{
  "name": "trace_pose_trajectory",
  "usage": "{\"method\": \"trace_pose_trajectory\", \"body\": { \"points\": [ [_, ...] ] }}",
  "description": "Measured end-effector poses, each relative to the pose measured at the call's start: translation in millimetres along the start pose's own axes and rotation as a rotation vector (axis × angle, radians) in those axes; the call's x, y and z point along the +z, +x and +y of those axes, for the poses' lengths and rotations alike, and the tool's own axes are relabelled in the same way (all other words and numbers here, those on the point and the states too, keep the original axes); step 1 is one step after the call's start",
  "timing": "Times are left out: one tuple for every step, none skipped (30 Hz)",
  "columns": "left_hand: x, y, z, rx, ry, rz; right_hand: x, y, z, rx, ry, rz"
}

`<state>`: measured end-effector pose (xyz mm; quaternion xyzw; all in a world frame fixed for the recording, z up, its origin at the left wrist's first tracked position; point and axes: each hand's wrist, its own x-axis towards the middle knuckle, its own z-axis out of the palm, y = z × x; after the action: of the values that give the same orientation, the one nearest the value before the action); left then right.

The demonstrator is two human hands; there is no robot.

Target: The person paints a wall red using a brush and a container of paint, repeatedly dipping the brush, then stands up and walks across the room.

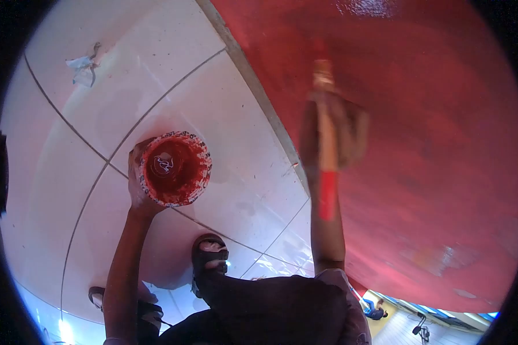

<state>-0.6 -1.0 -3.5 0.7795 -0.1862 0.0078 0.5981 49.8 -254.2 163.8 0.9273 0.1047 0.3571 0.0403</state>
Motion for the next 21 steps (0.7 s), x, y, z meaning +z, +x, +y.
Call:
{"method": "trace_pose_trajectory", "body": {
  "points": [
    [-0.1, 0.2, 0.4, 0.006, 0.006, 0.004, 16.3, -9.3, 0.8, -0.055, 0.090, -0.069],
    [-0.1, 1.2, 0.4, 0.011, 0.015, 0.003, 33.0, -20.1, 2.4, -0.104, 0.181, -0.138],
    [-0.5, 2.4, 0.2, 0.020, 0.027, -0.001, 53.4, -30.6, 7.7, -0.128, 0.185, -0.208],
    [-1.3, 3.3, 0.4, 0.022, 0.030, 0.001, 75.6, -40.8, 14.1, -0.151, 0.188, -0.277],
    [-1.7, 4.5, 0.6, 0.026, 0.031, 0.002, 87.0, -46.2, 15.5, -0.174, 0.187, -0.344],
    [-2.1, 5.0, 1.9, 0.030, 0.029, 0.002, 84.2, -41.9, 14.0, -0.164, 0.165, -0.279],
    [-2.0, 5.6, 2.5, 0.033, 0.024, 0.006, 78.7, -30.2, 13.6, -0.156, 0.144, -0.212],
    [-1.6, 5.9, 2.4, 0.034, 0.021, 0.014, 71.9, -23.8, 9.4, -0.108, 0.110, -0.169],
    [-1.8, 5.4, 1.7, 0.033, 0.017, 0.023, 65.1, -17.6, 5.1, -0.059, 0.078, -0.127],
    [-1.8, 5.1, 1.1, 0.039, 0.012, 0.035, 49.3, -16.7, -3.8, 0.031, 0.030, -0.109],
    [-1.1, 5.2, 0.8, 0.047, 0.004, 0.048, 41.6, -15.1, -8.8, 0.120, -0.021, -0.091],
    [-0.4, 6.1, 1.2, 0.055, -0.004, 0.058, 46.3, -13.8, -8.5, 0.052, 0.065, -0.125],
    [-0.8, 7.0, 1.4, 0.054, 0.004, 0.050, 55.3, -13.9, -7.1, -0.016, 0.148, -0.156],
    [-1.7, 6.9, 1.7, 0.054, 0.011, 0.038, 64.5, -14.0, -6.0, -0.081, 0.229, -0.187],
    [-1.8, 6.8, 2.1, 0.055, 0.020, 0.025, 78.6, -12.7, -5.1, -0.106, 0.245, -0.238],
    [-0.9, 6.8, 3.0, 0.059, 0.012, 0.041, 94.1, -10.1, -4.4, -0.132, 0.258, -0.289],
    [0.3, 6.9, 2.9, 0.062, 0.009, 0.052, 102.4, -9.5, -4.0, -0.152, 0.275, -0.339],
    [0.4, 6.9, 2.7, 0.066, 0.006, 0.061, 98.6, -5.7, -0.8, -0.175, 0.211, -0.255],
    [-0.1, 6.7, 3.2, 0.065, 0.001, 0.052, 92.0, 2.3, 4.6, -0.199, 0.148, -0.173],
    [-1.0, 6.6, 3.5, 0.060, 0.000, 0.047, 90.5, 7.1, 5.5, -0.225, 0.091, -0.091],
    [-2.2, 6.5, 3.0, 0.054, -0.001, 0.047, 84.7, 5.6, -1.3, -0.123, 0.085, -0.072]
  ]
}}
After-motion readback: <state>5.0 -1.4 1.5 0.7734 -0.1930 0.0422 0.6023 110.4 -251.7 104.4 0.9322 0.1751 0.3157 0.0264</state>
